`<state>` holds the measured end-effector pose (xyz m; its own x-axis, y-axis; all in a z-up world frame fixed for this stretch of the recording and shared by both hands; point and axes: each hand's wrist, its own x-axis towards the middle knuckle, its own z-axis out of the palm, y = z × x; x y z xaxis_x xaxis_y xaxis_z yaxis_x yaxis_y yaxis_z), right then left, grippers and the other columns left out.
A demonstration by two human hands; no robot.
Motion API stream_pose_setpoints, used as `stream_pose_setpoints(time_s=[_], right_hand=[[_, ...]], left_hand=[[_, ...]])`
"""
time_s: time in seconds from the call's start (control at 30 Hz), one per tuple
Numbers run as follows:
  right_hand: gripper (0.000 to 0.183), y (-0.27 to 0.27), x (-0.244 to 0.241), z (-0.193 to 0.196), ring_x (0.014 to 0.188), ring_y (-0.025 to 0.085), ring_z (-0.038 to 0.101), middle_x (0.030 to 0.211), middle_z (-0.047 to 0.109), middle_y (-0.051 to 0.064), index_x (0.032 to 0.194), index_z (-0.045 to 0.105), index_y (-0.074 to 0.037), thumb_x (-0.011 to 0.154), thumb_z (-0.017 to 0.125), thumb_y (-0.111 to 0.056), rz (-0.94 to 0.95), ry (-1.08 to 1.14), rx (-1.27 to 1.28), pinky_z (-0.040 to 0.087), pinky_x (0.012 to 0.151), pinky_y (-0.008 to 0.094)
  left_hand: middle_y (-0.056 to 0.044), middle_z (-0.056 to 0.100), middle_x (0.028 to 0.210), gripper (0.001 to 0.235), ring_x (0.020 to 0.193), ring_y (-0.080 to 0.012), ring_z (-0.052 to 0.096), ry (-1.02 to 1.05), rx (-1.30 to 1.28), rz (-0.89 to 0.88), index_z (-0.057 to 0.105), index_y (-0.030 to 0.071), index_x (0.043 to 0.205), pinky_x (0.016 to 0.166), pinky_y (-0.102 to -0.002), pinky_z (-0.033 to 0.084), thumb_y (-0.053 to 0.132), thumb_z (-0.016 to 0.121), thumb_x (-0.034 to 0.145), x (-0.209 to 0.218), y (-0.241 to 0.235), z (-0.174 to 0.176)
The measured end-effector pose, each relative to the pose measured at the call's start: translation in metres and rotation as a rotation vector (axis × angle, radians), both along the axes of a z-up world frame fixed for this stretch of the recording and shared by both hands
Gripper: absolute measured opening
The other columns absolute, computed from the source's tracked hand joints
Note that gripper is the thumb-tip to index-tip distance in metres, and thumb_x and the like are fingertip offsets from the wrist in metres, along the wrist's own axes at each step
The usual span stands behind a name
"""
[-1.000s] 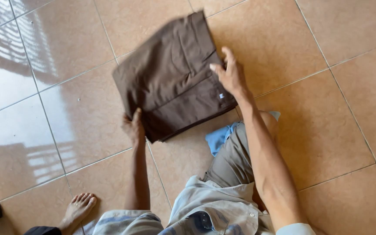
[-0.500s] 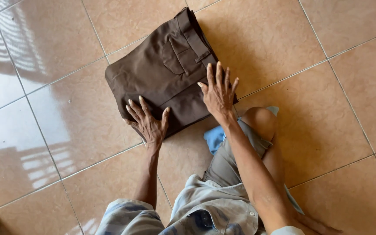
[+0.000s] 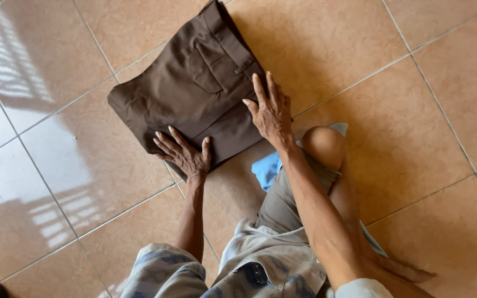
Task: The person sits cross-legged on a tiled floor and folds dark brown trousers by hand. They align the legs, fold the garment in half, then fold it again into a compact rectangle, smoothing the fabric before placing the folded pants aside.
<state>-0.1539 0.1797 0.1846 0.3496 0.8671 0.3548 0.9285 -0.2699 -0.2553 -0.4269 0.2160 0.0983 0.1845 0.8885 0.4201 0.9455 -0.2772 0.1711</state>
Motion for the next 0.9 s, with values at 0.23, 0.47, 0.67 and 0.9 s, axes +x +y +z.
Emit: stream_pose_setpoints(time_s=[0.23, 0.47, 0.67, 0.9], right_hand=[[0.071, -0.018, 0.011, 0.014, 0.122, 0.046, 0.063, 0.151, 0.048, 0.026, 0.159, 0.04, -0.021, 0.102, 0.06, -0.058, -0.026, 0.063, 0.062, 0.055, 0.085, 0.064], [0.074, -0.129, 0.08, 0.04, 0.149, 0.049, 0.037, 0.166, 0.028, 0.026, 0.167, 0.021, -0.018, 0.109, 0.048, -0.056, -0.293, 0.281, -0.074, 0.031, 0.113, 0.075], [0.075, -0.318, 0.149, 0.03, 0.15, 0.051, 0.031, 0.165, 0.025, 0.029, 0.162, 0.031, -0.01, 0.103, 0.066, -0.04, -0.711, 0.261, -0.113, 0.034, 0.108, 0.077], [0.084, -0.562, 0.151, 0.033, 0.151, 0.053, 0.028, 0.168, 0.018, 0.028, 0.166, 0.024, -0.011, 0.101, 0.072, -0.036, -1.247, 0.272, 0.006, 0.031, 0.109, 0.079]], left_hand=[[-0.033, -0.003, 0.167, 0.107, 0.154, -0.0523, -0.003, -0.015, -0.17, -0.037, 0.013, 0.008, 0.168, 0.116, -0.075, 0.001, 0.06, 0.072, 0.096, 0.009, -0.026, 0.053], [-0.031, 0.006, 0.168, 0.105, 0.157, -0.0465, 0.004, -0.165, -0.166, -0.317, 0.019, 0.006, 0.167, 0.118, -0.07, -0.006, 0.077, 0.056, 0.099, 0.106, -0.057, 0.087], [-0.029, 0.008, 0.168, 0.106, 0.158, -0.0445, 0.012, -0.225, -0.297, -0.771, 0.02, 0.009, 0.167, 0.118, -0.074, -0.001, 0.08, 0.058, 0.097, 0.262, -0.111, 0.109], [-0.028, 0.012, 0.168, 0.107, 0.153, -0.0547, 0.023, -0.169, -0.413, -1.302, 0.027, 0.009, 0.166, 0.114, -0.08, 0.006, 0.079, 0.062, 0.094, 0.407, -0.266, 0.128]])
